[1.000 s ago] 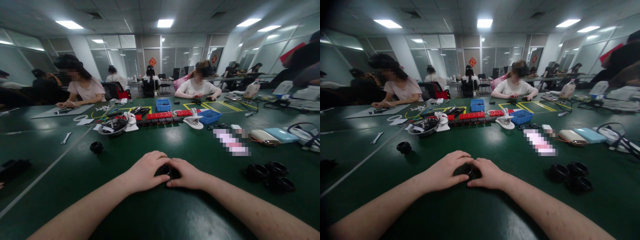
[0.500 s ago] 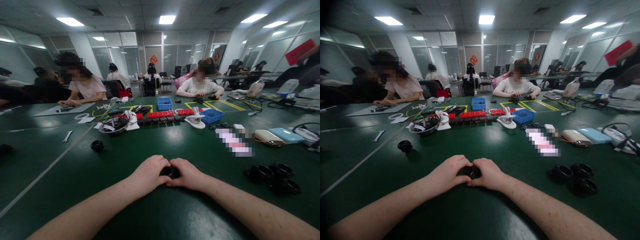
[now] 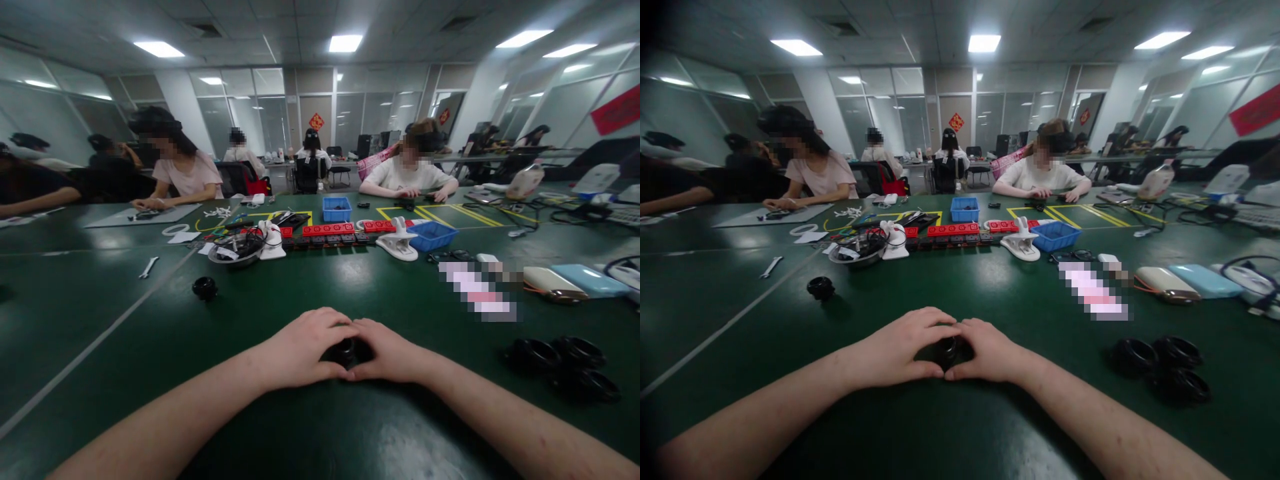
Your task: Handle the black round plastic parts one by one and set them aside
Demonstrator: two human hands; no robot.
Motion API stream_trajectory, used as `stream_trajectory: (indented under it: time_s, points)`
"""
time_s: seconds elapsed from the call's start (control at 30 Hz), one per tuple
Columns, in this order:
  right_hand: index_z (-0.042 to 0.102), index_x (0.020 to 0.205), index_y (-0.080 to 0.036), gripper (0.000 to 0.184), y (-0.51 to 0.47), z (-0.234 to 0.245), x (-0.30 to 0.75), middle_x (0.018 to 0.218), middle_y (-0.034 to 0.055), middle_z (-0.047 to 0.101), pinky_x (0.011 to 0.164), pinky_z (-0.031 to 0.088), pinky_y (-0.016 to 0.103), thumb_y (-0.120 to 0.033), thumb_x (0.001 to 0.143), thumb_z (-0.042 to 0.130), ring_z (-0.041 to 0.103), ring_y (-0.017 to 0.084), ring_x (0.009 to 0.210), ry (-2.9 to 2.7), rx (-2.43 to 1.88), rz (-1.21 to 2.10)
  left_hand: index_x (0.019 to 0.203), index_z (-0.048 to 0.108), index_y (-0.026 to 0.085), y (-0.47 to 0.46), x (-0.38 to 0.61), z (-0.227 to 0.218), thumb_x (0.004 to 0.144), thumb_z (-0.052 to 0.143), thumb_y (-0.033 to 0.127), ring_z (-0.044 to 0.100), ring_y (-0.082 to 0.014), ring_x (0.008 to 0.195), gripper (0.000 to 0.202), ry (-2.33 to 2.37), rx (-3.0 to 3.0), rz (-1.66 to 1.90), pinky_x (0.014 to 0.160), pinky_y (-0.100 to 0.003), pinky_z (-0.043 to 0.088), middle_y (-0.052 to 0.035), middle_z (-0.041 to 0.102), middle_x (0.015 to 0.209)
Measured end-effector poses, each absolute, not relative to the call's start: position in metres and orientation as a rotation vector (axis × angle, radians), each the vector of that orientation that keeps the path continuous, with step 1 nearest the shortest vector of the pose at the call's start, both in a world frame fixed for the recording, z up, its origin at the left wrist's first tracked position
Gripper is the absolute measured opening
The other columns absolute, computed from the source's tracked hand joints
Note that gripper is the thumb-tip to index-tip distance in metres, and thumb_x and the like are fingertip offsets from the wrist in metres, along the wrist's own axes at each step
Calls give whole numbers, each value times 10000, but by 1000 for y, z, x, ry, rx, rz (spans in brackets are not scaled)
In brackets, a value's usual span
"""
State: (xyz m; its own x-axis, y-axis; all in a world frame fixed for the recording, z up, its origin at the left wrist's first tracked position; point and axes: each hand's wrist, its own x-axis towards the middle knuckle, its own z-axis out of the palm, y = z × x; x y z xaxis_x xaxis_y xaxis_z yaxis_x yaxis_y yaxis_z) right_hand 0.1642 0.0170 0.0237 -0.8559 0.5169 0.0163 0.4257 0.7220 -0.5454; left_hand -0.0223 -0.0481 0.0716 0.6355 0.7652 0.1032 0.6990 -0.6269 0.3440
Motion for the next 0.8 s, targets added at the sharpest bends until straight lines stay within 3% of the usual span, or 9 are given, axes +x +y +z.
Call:
stream_trajectory:
  time_s: [0.1, 0.27, 0.4, 0.53, 0.67, 0.8]
  points:
    - [553, 1081, -193, 522, 20, 24, 166, 963, 65, 567, 770, 389, 350, -422, 631, 686, 500, 218, 885, -2788, -757, 814, 1166, 498, 239, -45, -26, 75, 772, 612, 139, 441, -171, 1112, 422, 1087, 2579, 286, 957, -294, 317, -24, 517, 1202]
    - [591, 988, -189, 412, 20, 22, 164, 919, 45, 584, 754, 379, 323, -396, 645, 686, 504, 198, 850, -2786, -704, 800, 1190, 483, 252, -42, -24, 72, 779, 590, 88, 486, -169, 1050, 455, 1120, 2532, 253, 920, -294, 349, -20, 547, 1160]
    - [595, 942, -187, 418, 17, 19, 160, 858, 30, 601, 711, 374, 295, -421, 613, 703, 519, 184, 800, -2754, -730, 793, 1130, 523, 263, -42, -19, 71, 756, 639, 167, 523, -178, 905, 403, 1211, 2502, 223, 793, -292, 415, -11, 567, 984]
    - [582, 864, -153, 459, 11, 17, 155, 795, 50, 598, 628, 367, 278, -506, 587, 681, 524, 185, 729, -2729, -885, 640, 985, 591, 193, -45, -8, 66, 709, 680, 322, 525, -201, 801, 317, 1520, 2431, 196, 681, -303, 434, -25, 539, 857]
    - [559, 790, -148, 427, 6, 13, 153, 744, 51, 594, 580, 355, 276, -519, 596, 648, 523, 183, 667, -2761, -961, 406, 801, 587, 136, -49, 8, 57, 666, 675, 460, 516, -232, 767, 362, 1835, 2461, 190, 686, -358, 429, -49, 534, 797]
    - [556, 751, -149, 422, 3, 13, 154, 716, 54, 595, 587, 370, 291, -542, 613, 623, 533, 196, 665, -2787, -946, 277, 768, 556, 143, -49, 6, 57, 674, 619, 550, 518, -247, 779, 422, 1850, 2553, 191, 723, -392, 420, -52, 540, 783]
